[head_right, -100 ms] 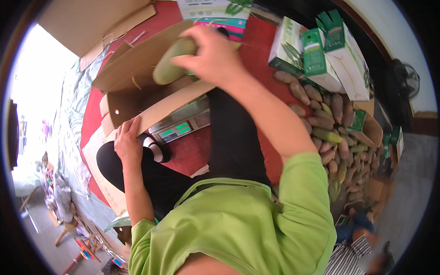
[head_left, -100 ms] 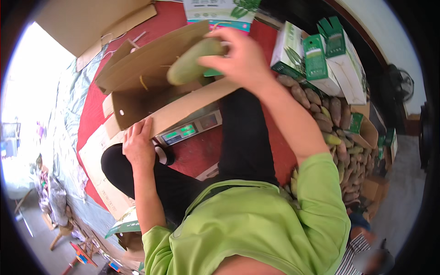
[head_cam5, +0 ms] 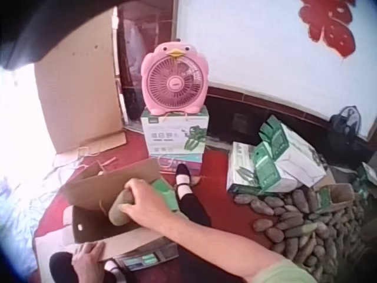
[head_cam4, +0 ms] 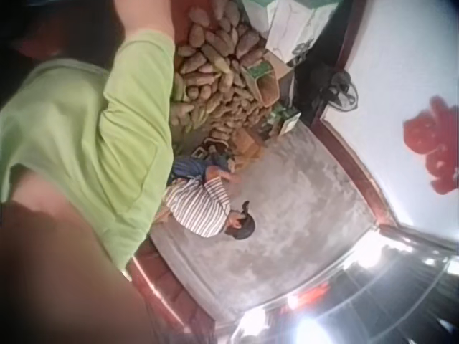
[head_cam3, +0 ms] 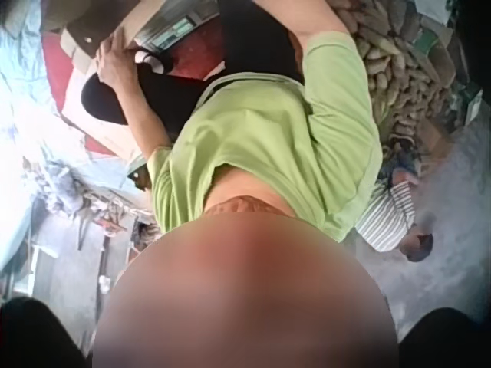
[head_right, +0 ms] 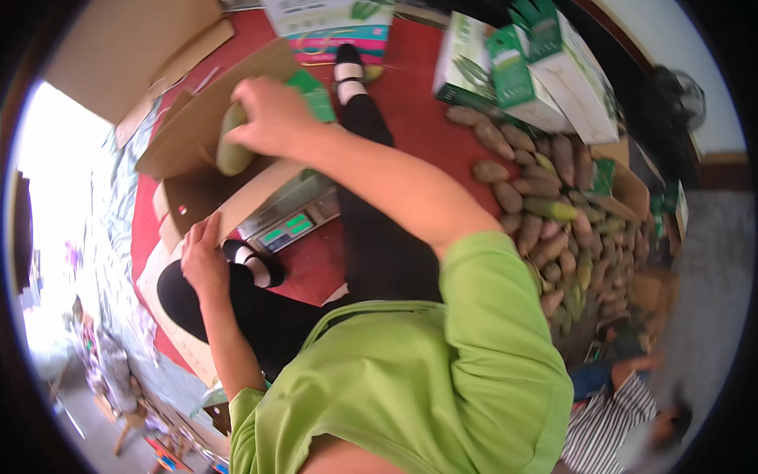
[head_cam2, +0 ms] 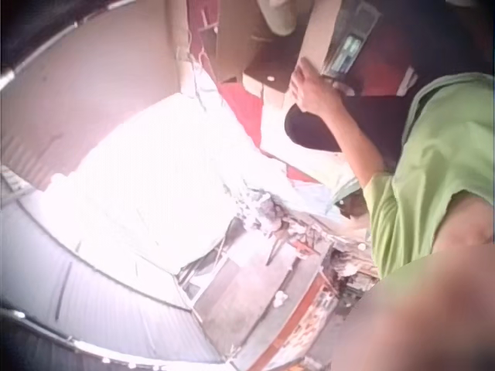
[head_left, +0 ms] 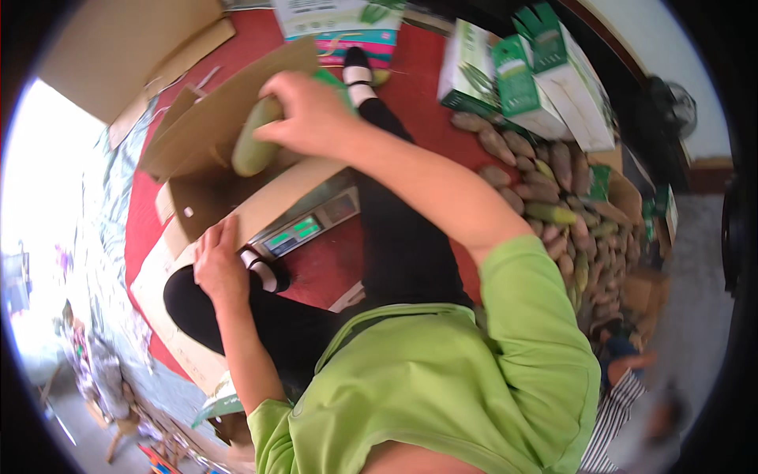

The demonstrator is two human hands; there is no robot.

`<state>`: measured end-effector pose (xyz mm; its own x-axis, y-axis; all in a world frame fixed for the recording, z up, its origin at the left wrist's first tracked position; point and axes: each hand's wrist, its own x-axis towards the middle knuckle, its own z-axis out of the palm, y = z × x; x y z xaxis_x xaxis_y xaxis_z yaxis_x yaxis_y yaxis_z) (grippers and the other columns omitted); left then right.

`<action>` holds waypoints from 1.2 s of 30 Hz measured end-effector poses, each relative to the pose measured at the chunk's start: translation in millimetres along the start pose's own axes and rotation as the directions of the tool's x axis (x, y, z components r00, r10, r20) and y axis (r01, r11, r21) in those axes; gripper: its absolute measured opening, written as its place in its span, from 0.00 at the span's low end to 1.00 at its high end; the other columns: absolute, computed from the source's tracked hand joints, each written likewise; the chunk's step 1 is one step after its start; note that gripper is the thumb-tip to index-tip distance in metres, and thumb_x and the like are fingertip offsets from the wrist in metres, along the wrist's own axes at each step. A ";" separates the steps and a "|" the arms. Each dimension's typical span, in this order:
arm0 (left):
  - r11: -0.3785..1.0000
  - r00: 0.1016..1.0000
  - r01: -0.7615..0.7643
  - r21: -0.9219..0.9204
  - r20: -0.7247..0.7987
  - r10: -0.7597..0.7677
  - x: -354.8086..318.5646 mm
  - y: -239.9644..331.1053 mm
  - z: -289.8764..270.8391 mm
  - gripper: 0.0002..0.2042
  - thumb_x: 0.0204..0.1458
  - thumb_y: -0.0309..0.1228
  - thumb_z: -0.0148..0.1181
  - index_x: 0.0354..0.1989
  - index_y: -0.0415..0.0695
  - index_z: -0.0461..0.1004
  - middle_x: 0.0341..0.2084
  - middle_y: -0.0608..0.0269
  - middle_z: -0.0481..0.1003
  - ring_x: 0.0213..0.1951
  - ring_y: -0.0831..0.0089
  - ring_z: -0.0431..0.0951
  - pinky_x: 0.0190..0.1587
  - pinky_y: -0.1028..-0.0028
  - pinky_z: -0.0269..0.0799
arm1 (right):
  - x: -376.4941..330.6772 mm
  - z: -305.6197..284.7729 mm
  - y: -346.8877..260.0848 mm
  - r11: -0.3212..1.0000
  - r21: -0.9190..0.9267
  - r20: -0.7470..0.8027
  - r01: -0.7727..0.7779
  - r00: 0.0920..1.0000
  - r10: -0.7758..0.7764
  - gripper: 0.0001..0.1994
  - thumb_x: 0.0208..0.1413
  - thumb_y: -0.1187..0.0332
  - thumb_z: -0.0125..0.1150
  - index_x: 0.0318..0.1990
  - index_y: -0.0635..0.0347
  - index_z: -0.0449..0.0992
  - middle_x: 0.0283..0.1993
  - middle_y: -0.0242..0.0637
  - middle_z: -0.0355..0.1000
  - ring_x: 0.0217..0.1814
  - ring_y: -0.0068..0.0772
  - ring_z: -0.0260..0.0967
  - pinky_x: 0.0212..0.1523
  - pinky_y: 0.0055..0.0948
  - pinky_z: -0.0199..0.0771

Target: Sorting and packing produce root vegetables into shipping boxes using a scale.

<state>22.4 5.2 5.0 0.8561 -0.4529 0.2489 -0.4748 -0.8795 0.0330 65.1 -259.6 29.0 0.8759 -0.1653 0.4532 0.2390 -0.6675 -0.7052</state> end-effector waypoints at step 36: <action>0.994 0.998 -0.061 0.092 -0.002 0.062 -17.4 -9.4 23.0 0.21 0.52 0.22 0.53 0.54 0.58 0.76 0.43 0.66 0.77 0.42 0.61 0.78 0.41 0.64 0.73 | -550.5 -65.7 154.3 0.212 -0.451 0.101 -0.867 0.186 0.977 0.36 0.39 0.54 0.71 0.60 0.51 0.67 0.57 0.45 0.68 0.61 0.51 0.63 0.60 0.40 0.65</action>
<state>16.6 17.9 -21.9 0.8246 -0.5061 0.2527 -0.5058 -0.8597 -0.0715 -407.7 -319.3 -293.5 0.4390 -0.6095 -0.6601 -0.8979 -0.3252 -0.2968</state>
